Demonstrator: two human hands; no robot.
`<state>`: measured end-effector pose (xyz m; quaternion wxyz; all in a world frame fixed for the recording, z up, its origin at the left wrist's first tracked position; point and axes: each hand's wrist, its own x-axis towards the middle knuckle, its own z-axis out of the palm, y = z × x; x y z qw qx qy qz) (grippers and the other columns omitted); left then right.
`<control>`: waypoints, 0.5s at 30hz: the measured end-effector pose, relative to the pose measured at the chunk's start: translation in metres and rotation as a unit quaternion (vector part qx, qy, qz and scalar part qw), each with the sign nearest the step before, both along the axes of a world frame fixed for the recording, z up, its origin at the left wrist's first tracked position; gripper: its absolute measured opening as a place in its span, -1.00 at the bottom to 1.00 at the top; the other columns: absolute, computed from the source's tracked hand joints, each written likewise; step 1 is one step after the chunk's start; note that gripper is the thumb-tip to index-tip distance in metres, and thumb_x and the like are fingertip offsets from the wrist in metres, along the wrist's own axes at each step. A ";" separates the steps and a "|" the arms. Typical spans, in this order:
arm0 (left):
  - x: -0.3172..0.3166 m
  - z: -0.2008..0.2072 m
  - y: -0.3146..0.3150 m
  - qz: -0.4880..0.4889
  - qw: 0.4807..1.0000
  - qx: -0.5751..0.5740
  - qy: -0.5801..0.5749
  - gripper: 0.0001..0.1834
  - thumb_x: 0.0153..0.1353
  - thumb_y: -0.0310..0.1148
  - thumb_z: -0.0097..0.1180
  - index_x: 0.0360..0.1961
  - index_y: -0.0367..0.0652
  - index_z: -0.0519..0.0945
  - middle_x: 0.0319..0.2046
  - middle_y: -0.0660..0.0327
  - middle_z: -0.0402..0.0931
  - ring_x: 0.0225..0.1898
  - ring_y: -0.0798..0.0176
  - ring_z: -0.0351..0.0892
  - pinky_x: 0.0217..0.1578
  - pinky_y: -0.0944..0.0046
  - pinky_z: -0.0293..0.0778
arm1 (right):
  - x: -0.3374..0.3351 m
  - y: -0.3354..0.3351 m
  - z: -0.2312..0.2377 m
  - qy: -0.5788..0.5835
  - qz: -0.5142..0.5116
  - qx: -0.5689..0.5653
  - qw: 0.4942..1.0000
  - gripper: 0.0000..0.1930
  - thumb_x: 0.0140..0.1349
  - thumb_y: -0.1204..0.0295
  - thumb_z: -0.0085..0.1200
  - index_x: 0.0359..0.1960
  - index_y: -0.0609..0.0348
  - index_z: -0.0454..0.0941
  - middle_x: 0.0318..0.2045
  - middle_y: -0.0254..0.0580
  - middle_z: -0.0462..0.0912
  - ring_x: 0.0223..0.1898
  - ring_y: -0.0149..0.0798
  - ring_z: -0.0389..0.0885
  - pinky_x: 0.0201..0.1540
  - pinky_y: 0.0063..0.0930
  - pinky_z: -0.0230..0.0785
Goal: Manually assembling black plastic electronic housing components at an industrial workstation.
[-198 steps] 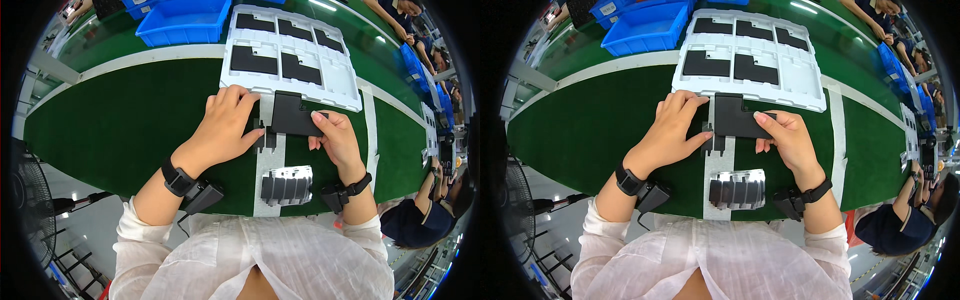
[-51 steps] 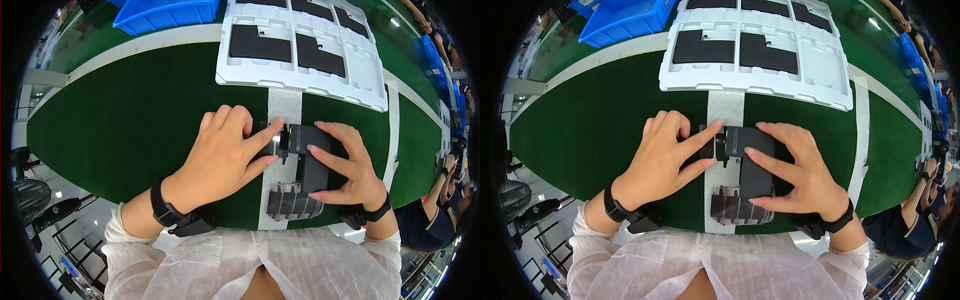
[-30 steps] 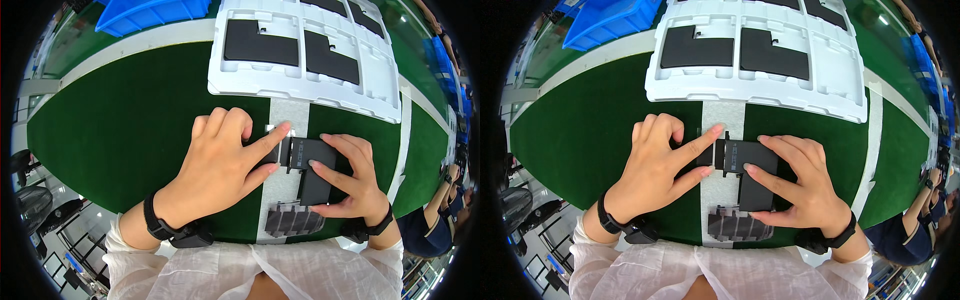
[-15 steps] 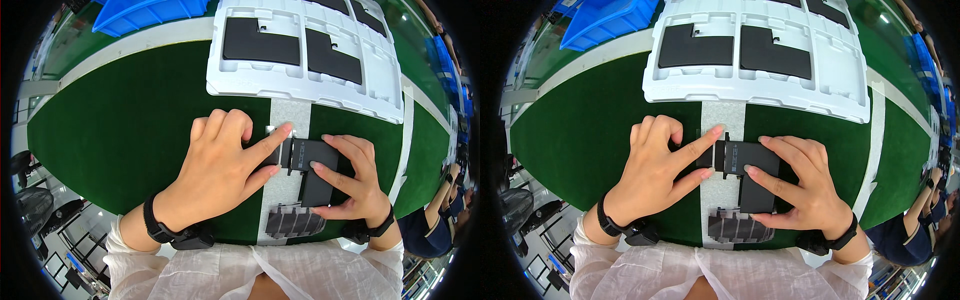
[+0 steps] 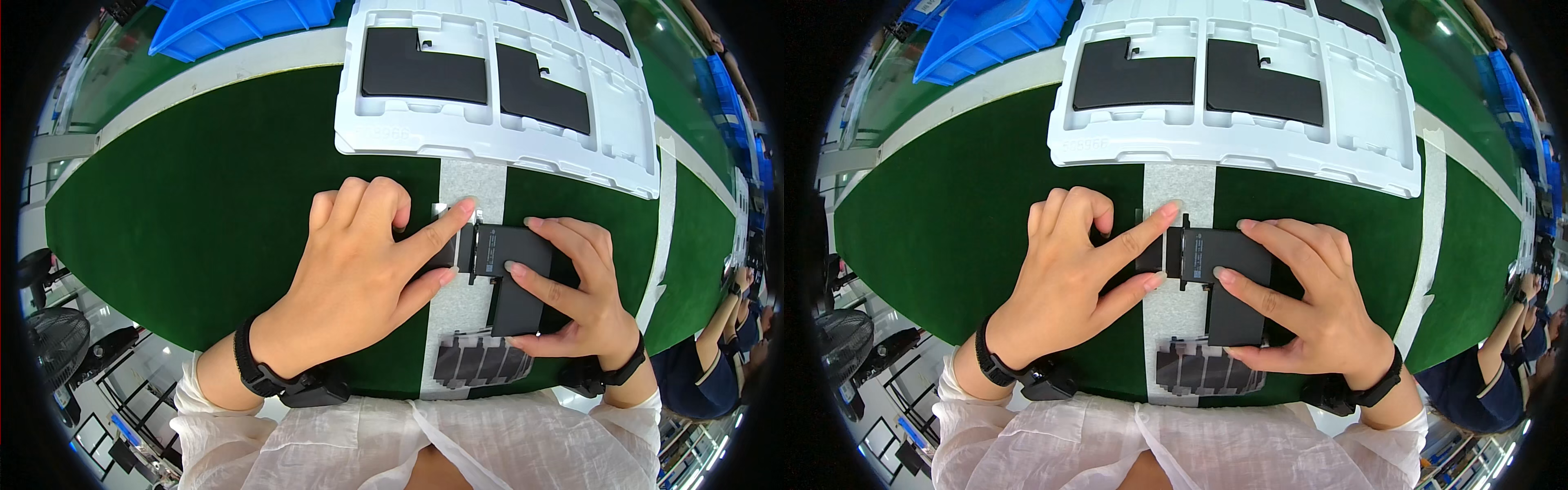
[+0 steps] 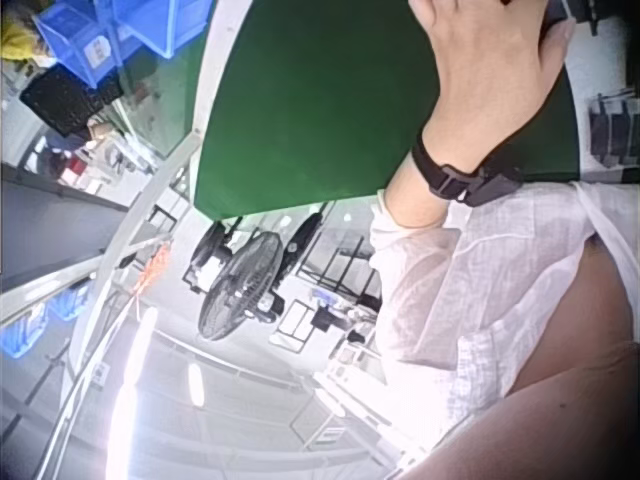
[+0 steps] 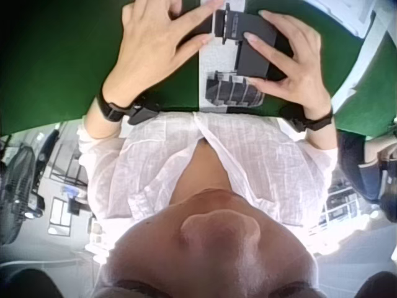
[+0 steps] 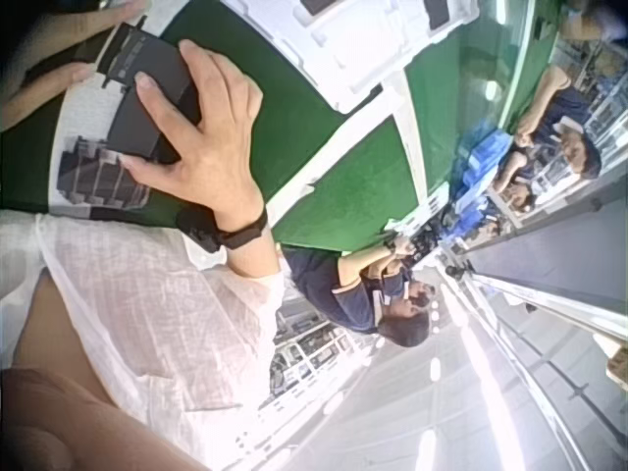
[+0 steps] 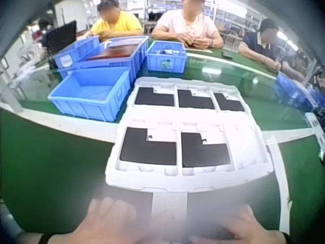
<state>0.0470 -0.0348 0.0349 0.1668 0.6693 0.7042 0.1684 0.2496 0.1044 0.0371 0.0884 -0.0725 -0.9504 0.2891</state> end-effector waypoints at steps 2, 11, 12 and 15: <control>0.000 0.000 0.000 0.000 1.000 -0.001 0.002 -0.43 -0.09 -0.23 0.20 0.05 0.13 0.44 -0.42 0.21 0.08 -0.36 0.19 0.09 -0.33 0.26 0.05 | 0.000 0.000 -0.001 0.001 0.001 0.001 1.000 -0.44 -0.37 0.19 0.25 -0.17 0.00 0.55 0.00 0.01 0.37 -0.09 -0.03 0.37 -0.09 -0.23 0.14; 0.000 0.001 0.000 -0.003 1.000 -0.003 0.003 -0.42 -0.09 -0.23 0.20 0.06 0.12 0.43 -0.42 0.21 0.08 -0.36 0.19 0.09 -0.33 0.27 0.04 | 0.000 -0.001 0.001 -0.007 0.001 0.005 1.000 -0.44 -0.34 0.19 0.25 -0.15 -0.01 0.54 -0.01 0.02 0.37 -0.09 -0.02 0.36 -0.08 -0.22 0.14; 0.000 0.001 0.000 -0.003 1.000 -0.003 0.002 -0.42 -0.09 -0.24 0.20 0.06 0.12 0.43 -0.42 0.21 0.08 -0.36 0.19 0.09 -0.33 0.26 0.04 | 0.000 0.000 0.001 -0.007 0.000 0.005 1.000 -0.44 -0.34 0.19 0.25 -0.15 -0.01 0.54 -0.01 0.02 0.37 -0.09 -0.02 0.36 -0.08 -0.22 0.14; 0.000 0.002 0.000 -0.002 1.000 -0.003 0.004 -0.42 -0.09 -0.24 0.20 0.06 0.11 0.43 -0.42 0.21 0.08 -0.36 0.19 0.10 -0.33 0.27 0.04 | 0.000 0.000 0.001 -0.007 0.005 0.003 1.000 -0.44 -0.34 0.20 0.25 -0.15 0.00 0.54 -0.01 0.03 0.36 -0.08 -0.01 0.35 -0.08 -0.21 0.14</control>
